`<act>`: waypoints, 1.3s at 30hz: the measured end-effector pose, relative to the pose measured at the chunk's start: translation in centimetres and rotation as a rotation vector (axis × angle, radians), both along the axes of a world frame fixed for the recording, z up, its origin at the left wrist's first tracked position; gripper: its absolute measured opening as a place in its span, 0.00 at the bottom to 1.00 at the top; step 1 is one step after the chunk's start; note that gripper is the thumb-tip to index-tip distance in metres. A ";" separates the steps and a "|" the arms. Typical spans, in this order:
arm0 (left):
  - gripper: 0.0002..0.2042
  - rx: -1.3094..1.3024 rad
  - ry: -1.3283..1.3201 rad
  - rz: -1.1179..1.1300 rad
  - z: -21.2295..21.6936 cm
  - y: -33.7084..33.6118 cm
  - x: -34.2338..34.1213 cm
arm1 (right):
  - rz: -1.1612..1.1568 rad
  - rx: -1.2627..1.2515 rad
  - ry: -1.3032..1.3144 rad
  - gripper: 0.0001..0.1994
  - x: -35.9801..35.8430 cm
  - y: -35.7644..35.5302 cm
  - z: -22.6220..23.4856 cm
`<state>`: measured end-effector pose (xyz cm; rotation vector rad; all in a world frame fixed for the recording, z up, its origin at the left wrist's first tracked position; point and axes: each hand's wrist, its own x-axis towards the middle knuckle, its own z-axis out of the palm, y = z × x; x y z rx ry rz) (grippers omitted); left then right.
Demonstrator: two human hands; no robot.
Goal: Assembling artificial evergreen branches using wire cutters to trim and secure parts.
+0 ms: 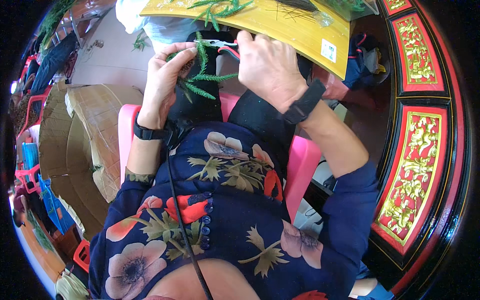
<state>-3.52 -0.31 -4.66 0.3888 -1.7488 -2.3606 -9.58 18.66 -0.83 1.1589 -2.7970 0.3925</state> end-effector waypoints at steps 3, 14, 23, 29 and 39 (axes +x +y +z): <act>0.07 0.009 -0.034 0.001 -0.6 -0.4 -0.3 | -0.116 0.243 0.409 0.05 0.4 -1.7 0.9; 0.08 -0.103 0.060 0.176 -1.4 -1.1 -0.5 | -0.037 0.115 0.217 0.08 -0.7 -1.3 3.0; 0.07 -0.336 0.194 0.195 -1.3 0.1 -0.5 | -0.080 -0.012 -0.366 0.10 0.3 -1.2 0.9; 0.06 -0.281 0.245 0.199 -0.9 0.5 -0.3 | -0.023 -0.138 -0.671 0.12 0.1 -1.0 1.6; 0.07 -0.221 0.307 0.213 -0.1 0.5 -0.2 | 0.005 -0.028 -0.383 0.12 0.1 0.3 0.6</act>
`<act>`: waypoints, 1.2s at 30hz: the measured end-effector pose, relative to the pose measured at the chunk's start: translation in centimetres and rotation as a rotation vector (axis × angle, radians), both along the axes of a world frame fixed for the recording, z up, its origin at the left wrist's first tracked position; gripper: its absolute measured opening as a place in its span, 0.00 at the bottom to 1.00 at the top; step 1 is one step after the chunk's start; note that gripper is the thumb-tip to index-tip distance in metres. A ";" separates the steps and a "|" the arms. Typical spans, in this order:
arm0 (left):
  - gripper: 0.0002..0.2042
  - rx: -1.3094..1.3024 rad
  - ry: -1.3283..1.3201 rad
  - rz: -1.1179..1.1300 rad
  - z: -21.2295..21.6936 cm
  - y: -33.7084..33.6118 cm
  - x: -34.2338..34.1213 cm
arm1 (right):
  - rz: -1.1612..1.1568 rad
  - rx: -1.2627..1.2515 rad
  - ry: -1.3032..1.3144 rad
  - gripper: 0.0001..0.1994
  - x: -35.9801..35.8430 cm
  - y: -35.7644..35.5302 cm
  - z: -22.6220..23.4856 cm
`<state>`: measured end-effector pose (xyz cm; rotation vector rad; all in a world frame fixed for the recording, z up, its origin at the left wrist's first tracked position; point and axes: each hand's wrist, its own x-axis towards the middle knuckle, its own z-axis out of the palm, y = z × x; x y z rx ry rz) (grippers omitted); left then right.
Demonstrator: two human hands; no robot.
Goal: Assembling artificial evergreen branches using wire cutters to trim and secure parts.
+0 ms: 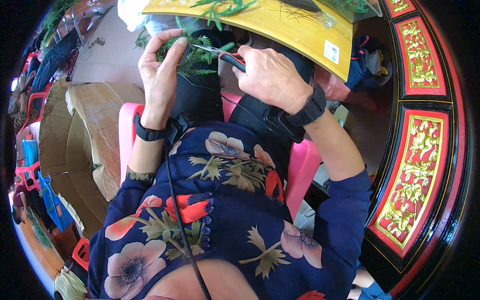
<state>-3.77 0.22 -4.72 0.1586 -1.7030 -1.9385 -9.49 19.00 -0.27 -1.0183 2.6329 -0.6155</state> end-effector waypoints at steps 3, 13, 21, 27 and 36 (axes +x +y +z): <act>0.07 0.032 0.000 -0.020 0.0 -0.1 0.1 | -0.017 0.090 0.132 0.12 0.5 0.1 0.3; 0.06 -0.318 0.019 0.117 0.2 0.1 0.3 | -0.022 -0.233 -0.075 0.12 0.7 -0.7 0.8; 0.06 -0.196 -0.002 0.054 0.3 0.2 0.4 | -0.012 -0.231 -0.220 0.12 0.6 -0.5 -0.3; 0.07 0.023 -0.069 -0.042 0.8 0.4 0.6 | -0.022 -0.258 -0.571 0.11 0.2 -0.2 -0.2; 0.07 -0.255 -0.066 0.057 1.0 0.4 0.9 | 0.047 -0.249 -0.690 0.10 -0.2 -0.1 0.9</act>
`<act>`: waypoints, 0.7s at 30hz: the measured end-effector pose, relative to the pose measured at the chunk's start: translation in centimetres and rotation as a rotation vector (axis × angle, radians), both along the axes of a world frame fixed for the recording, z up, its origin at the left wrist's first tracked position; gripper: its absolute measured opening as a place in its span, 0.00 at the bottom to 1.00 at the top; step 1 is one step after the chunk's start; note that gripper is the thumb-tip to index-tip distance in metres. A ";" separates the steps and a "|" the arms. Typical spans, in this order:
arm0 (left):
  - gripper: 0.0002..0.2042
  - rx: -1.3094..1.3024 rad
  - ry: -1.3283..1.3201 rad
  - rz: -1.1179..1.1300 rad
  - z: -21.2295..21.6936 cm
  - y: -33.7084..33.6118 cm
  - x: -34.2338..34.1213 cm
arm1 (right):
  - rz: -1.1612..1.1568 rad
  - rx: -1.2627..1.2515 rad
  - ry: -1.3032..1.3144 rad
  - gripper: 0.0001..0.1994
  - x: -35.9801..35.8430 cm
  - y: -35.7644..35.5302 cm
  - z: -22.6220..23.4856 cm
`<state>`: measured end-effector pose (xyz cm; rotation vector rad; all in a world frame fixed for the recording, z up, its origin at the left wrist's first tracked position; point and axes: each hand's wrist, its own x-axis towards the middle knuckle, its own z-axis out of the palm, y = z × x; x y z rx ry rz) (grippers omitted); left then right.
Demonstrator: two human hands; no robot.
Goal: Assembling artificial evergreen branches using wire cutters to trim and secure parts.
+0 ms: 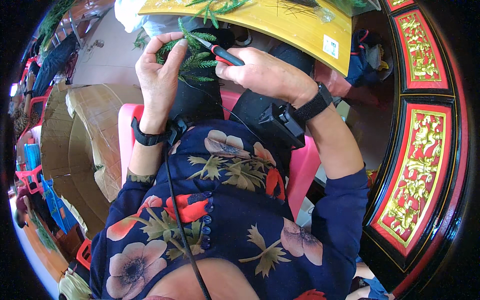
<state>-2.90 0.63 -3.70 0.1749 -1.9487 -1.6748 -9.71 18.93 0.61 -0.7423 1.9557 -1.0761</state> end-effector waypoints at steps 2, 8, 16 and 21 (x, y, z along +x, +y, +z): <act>0.06 0.026 -0.023 -0.013 0.2 0.1 0.1 | 0.041 0.004 -0.016 0.12 -0.3 0.1 0.0; 0.07 0.034 -0.129 -0.033 0.6 0.0 0.2 | 0.086 0.083 0.184 0.15 -0.7 0.3 -0.6; 0.08 0.198 -0.101 -0.098 0.0 -0.3 0.0 | 0.019 0.170 0.596 0.17 0.5 0.2 0.1; 0.08 0.315 -0.123 -0.137 0.0 -0.6 0.0 | -0.192 0.194 1.216 0.17 2.1 -0.4 -0.6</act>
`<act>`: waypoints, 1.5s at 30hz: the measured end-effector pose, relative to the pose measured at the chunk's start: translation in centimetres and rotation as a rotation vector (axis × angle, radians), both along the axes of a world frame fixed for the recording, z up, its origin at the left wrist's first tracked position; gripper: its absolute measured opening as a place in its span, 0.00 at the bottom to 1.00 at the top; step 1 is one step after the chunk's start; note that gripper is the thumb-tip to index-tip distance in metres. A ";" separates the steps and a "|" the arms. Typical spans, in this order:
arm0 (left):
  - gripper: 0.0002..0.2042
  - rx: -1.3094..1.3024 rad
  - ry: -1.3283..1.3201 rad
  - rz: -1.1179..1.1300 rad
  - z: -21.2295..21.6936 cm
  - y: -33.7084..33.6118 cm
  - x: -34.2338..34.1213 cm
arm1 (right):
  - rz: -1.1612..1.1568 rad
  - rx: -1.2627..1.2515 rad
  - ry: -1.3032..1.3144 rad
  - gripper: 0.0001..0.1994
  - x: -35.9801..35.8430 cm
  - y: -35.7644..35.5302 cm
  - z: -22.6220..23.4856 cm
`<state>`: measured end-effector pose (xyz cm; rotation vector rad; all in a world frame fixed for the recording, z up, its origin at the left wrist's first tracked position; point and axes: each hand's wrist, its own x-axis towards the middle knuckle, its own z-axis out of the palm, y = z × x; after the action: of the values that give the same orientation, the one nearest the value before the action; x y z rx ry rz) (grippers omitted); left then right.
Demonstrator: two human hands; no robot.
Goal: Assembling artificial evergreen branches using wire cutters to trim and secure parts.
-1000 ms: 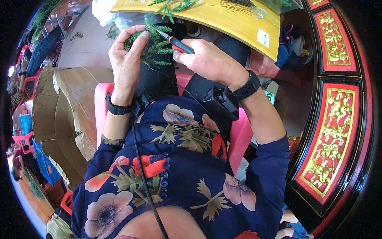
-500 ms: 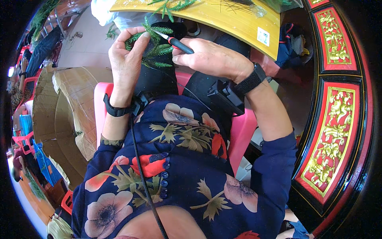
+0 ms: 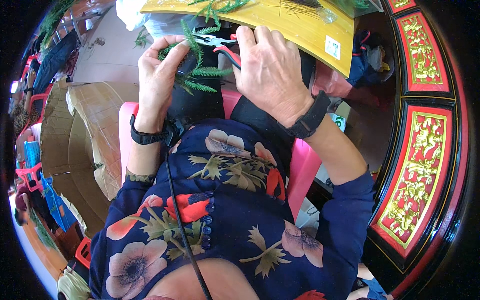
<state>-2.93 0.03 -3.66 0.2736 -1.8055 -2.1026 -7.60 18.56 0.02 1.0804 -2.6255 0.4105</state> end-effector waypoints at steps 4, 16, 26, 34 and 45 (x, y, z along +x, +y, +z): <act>0.08 0.061 0.008 -0.018 0.2 0.1 0.2 | -0.010 -0.004 0.085 0.17 0.0 -0.1 -0.4; 0.07 0.396 -0.203 -0.210 -1.3 -2.7 -1.1 | -0.115 0.395 0.678 0.09 -1.4 -2.0 0.6; 0.09 0.208 -0.103 0.039 -1.9 -2.0 -1.3 | 0.000 0.208 -0.170 0.08 -4.1 -1.1 1.1; 0.09 0.009 0.073 -0.073 -1.4 0.3 -0.6 | 0.238 -1.201 -0.828 0.05 -3.4 -6.2 -4.8; 0.03 0.355 0.211 -0.164 -0.8 1.1 -0.3 | 0.142 -1.342 -1.741 0.08 -2.7 -4.7 -5.3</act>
<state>-3.25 1.14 -4.46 -0.0123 -1.3719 -2.4586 -10.27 13.81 -5.32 0.2002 -1.7328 3.5195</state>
